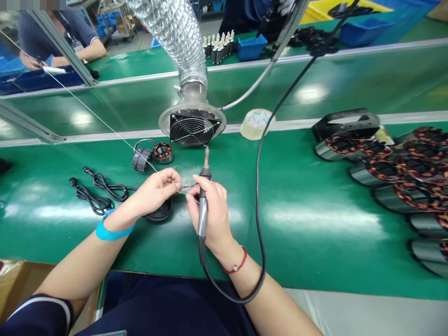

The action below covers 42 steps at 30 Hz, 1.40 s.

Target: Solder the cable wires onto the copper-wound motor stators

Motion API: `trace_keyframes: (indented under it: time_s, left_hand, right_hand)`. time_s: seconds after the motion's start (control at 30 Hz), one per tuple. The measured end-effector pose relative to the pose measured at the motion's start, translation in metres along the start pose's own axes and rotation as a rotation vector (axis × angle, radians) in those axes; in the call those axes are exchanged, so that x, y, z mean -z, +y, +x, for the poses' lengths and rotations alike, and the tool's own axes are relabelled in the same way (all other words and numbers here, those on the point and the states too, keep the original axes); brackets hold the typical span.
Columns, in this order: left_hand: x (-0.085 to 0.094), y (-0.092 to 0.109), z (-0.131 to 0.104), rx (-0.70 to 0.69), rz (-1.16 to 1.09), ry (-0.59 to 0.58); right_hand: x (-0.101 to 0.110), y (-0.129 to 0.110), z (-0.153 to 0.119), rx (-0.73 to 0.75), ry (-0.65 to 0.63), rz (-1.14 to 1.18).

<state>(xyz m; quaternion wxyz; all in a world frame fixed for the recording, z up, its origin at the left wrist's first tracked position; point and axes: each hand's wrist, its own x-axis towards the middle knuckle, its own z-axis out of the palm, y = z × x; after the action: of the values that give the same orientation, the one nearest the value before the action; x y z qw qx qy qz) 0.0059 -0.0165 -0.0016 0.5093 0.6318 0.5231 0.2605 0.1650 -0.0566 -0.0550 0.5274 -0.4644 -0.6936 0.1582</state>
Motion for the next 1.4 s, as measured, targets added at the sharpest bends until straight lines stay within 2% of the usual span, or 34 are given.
trace_keyframes:
  time_s: [0.27,0.37,0.53,0.67,0.77,0.83,0.93,1.07,1.2,1.4]
  left_hand:
    - [-0.001,0.011,-0.015,-0.228,0.253,0.045]
    - [-0.001,0.014,-0.017,-0.241,0.286,0.027]
    - [0.0,0.015,-0.018,-0.283,0.285,-0.071]
    - [-0.002,0.012,-0.018,-0.236,0.338,-0.016]
    - [-0.005,0.008,-0.018,-0.195,0.375,0.007]
    - [-0.007,0.007,-0.017,-0.176,0.387,0.009]
    - [-0.01,0.008,-0.017,-0.132,0.404,0.007]
    - [-0.015,0.01,-0.019,-0.086,0.423,0.022]
    - [-0.02,0.009,-0.021,-0.11,0.446,0.057]
    - [-0.02,0.007,-0.02,-0.148,0.441,0.081]
  right_hand:
    - [0.003,0.001,0.001,-0.072,0.002,0.11]
    - [0.004,0.001,0.002,-0.067,0.014,0.131]
    - [0.004,-0.002,0.004,-0.06,0.031,0.201]
    - [0.011,-0.003,0.007,-0.134,0.039,0.2]
    - [0.026,-0.003,0.006,-0.269,0.04,0.112]
    - [0.037,-0.005,-0.002,-0.303,0.056,0.071]
    - [0.048,-0.007,-0.022,-0.241,0.132,0.063]
    - [0.05,-0.006,-0.051,-0.116,0.257,0.038]
    - [0.05,-0.001,-0.066,-0.09,0.233,0.04]
    - [0.049,0.002,-0.066,-0.142,0.201,0.021]
